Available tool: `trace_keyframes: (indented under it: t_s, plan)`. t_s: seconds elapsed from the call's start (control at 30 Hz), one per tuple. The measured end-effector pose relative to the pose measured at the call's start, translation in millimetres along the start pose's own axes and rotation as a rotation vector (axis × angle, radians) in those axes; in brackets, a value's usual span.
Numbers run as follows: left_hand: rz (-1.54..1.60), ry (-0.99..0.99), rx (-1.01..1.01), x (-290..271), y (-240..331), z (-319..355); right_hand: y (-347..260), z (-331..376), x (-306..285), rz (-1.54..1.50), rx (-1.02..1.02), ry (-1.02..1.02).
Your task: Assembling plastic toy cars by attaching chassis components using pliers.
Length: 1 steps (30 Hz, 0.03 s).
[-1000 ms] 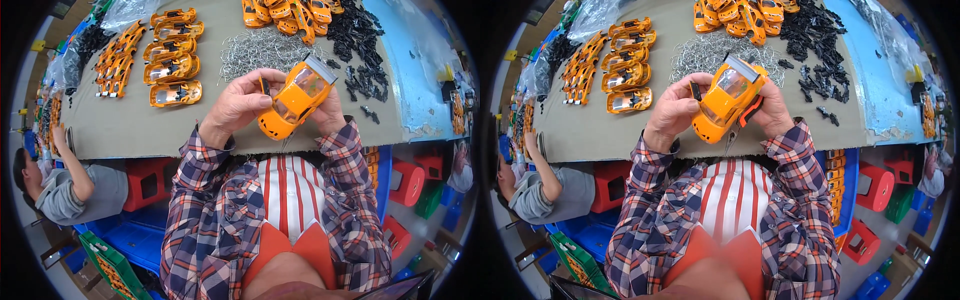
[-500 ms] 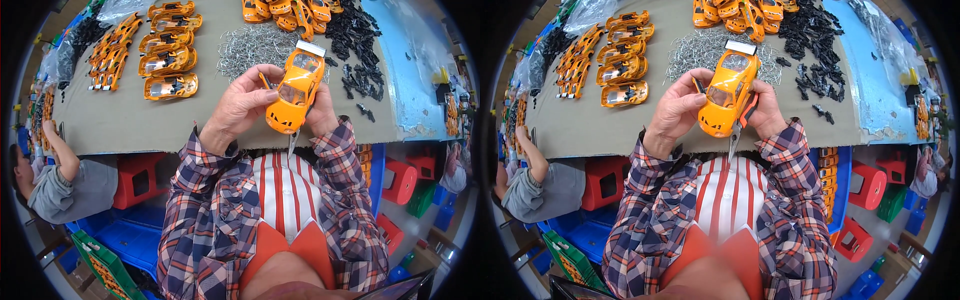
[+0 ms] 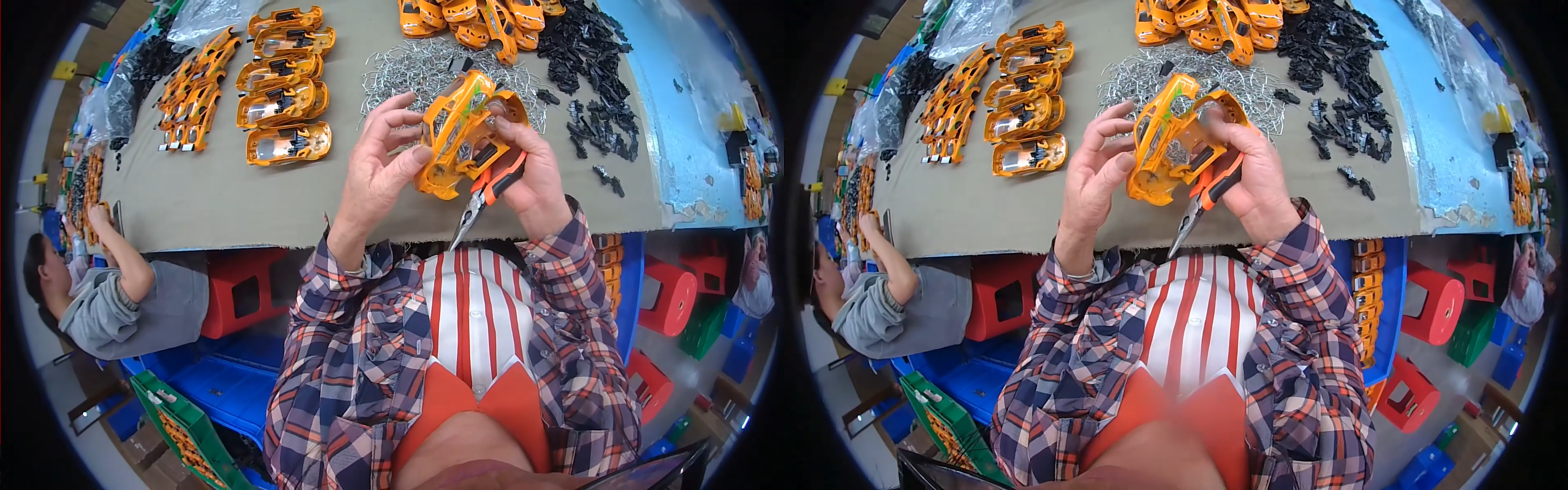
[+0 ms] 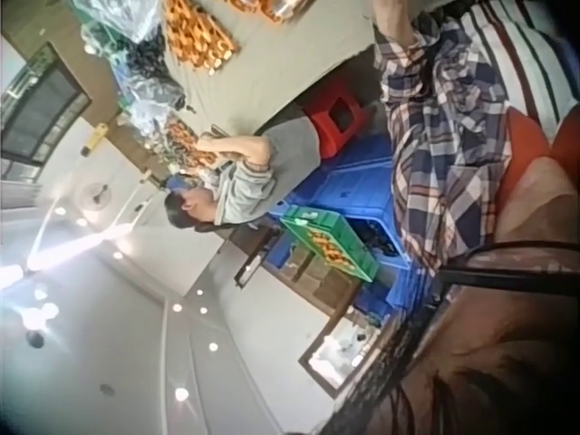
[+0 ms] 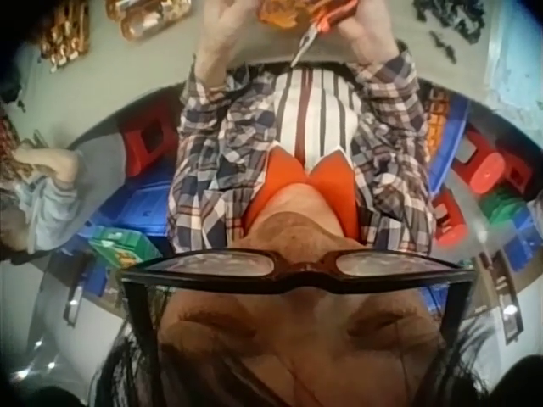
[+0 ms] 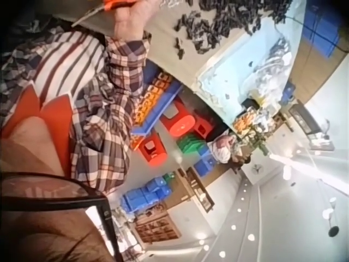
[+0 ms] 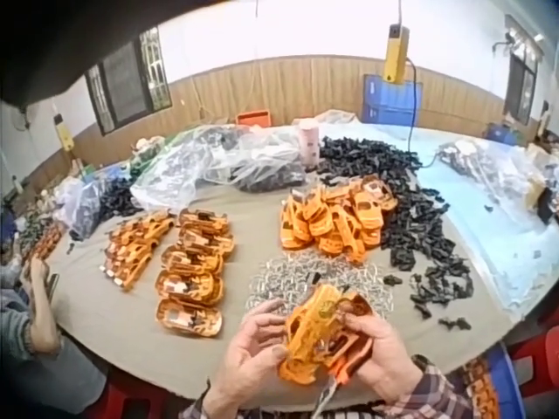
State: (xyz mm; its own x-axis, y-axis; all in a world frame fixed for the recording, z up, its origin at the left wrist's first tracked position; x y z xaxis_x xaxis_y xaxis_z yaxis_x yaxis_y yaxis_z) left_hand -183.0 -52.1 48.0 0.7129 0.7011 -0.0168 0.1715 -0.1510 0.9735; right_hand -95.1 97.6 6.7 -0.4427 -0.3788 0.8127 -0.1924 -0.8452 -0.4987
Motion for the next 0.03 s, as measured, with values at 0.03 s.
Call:
trace_keyframes:
  t_s: [0.03]
  plan:
    - [-0.052, 0.012, 0.028, -0.7, 0.2, 2.6, -2.4, 0.9, 1.9, 0.009, -0.033, 0.01]
Point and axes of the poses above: each hand's wrist, its own z-axis away from the middle knuckle, its own x-axis out of the palm, y = z × x, the point moved 7 cm from there along -z, towards the middle knuckle, and after that the axes turned 7 degrees about -z, right-handed, at the moved point
